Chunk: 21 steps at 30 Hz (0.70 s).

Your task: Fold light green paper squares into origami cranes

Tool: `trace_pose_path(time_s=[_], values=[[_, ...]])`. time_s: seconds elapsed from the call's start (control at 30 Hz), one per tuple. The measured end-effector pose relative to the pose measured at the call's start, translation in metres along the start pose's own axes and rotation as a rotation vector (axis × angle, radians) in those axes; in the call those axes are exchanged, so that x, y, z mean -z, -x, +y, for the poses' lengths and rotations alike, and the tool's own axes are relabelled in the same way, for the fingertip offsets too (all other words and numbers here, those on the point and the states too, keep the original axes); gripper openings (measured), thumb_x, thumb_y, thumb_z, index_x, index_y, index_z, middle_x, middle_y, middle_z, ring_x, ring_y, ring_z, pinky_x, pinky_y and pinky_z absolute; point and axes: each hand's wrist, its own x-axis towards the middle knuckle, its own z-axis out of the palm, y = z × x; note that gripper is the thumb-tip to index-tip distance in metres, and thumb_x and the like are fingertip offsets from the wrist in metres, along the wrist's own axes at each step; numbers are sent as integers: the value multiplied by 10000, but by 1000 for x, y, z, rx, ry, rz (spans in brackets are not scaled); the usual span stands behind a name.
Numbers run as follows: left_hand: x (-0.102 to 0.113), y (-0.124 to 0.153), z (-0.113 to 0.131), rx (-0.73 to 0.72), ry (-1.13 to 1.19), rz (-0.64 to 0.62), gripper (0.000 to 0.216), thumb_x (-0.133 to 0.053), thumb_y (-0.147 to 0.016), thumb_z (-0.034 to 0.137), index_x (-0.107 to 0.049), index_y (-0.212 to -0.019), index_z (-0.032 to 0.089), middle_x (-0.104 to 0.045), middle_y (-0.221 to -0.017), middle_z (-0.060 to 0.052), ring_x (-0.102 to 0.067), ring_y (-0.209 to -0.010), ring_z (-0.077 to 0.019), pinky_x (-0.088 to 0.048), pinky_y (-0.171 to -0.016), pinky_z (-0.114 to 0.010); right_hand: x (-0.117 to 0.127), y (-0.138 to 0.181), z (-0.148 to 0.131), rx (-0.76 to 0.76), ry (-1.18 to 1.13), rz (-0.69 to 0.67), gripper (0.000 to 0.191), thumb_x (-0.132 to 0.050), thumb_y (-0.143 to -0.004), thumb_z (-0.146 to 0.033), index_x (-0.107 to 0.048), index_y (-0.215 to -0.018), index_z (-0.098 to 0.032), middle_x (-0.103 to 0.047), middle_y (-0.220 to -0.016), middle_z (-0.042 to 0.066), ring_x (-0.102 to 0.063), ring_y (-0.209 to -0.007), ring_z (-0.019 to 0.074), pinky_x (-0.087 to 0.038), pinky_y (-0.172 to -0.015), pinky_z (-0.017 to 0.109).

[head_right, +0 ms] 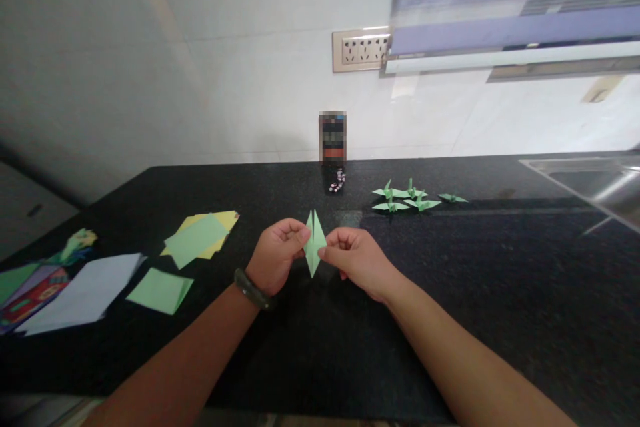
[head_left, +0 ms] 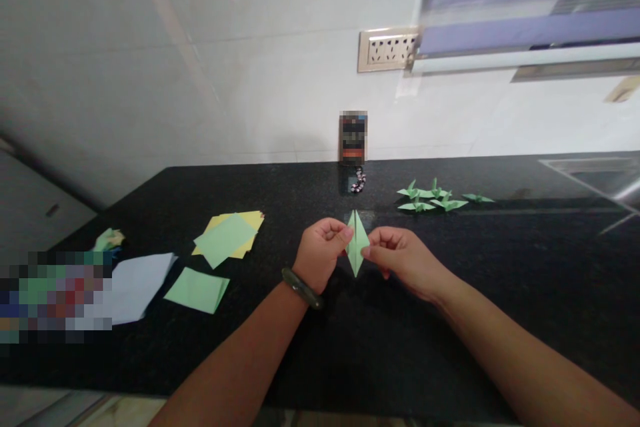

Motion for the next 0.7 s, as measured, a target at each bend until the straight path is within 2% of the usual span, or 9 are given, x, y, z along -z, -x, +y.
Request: trace_pose_path(time_s=[0.07,0.1,0.2,0.27,0.3,0.37,0.5,0.6,0.7], values=[[-1,0,-1,13,57,22,282,-701,-613,373,-576,-699,135,-538,-540,26,-465,-469,-73,-392,-489,-208,-5,1,2,-55,-104,-3,212,-699,-623,-283,-539,-578,-151,-536,-485,-45,-430,-379,52,-351,-371,176],[-2,1,-1,36,97,-6,294,-692,-624,385,-592,-730,130,-542,-549,22,-465,-471,-74,-395,-492,-212,-8,1,2,-73,-166,16,214,-703,-618,-283,-541,-580,-149,-571,-500,-32,-463,-390,57,-379,-390,180],[-4,5,1,100,199,-180,282,-639,-688,397,-610,-714,117,-558,-588,0,-502,-526,-85,-440,-567,-235,-11,1,5,-93,-301,79,211,-717,-607,-295,-572,-618,-143,-649,-593,11,-544,-457,74,-434,-459,195],[-5,6,4,117,224,-234,256,-626,-710,369,-610,-683,115,-569,-610,-7,-520,-542,-87,-456,-596,-241,-10,0,7,-79,-266,54,216,-710,-625,-320,-593,-629,-139,-661,-627,26,-563,-499,84,-447,-493,209],[-5,6,5,121,229,-223,239,-625,-714,353,-611,-687,116,-580,-623,-11,-529,-543,-89,-461,-596,-243,-9,0,7,-49,-200,30,222,-697,-645,-338,-602,-628,-138,-658,-627,30,-561,-512,88,-447,-506,217],[-3,5,6,149,226,-152,212,-616,-722,329,-617,-713,117,-604,-635,-25,-554,-543,-99,-466,-579,-240,-5,-1,8,64,-12,28,241,-651,-699,-370,-611,-632,-141,-632,-603,24,-535,-519,92,-434,-516,228],[3,0,9,263,205,-43,157,-620,-705,263,-606,-711,107,-629,-603,-56,-576,-513,-108,-451,-517,-214,6,-3,6,392,252,192,150,-617,-747,-324,-591,-747,-177,-558,-639,-4,-493,-557,104,-414,-525,241],[5,0,11,310,173,-88,160,-619,-697,257,-600,-693,98,-623,-581,-58,-555,-469,-96,-433,-479,-202,13,-4,3,615,465,152,132,-629,-739,-247,-617,-864,-207,-517,-787,19,-494,-655,125,-426,-559,258],[7,0,12,329,102,-146,176,-611,-698,269,-608,-695,93,-615,-561,-50,-550,-459,-93,-424,-473,-198,17,-5,1,754,704,63,172,-621,-746,-188,-646,-907,-240,-471,-822,28,-479,-736,147,-428,-601,277]])
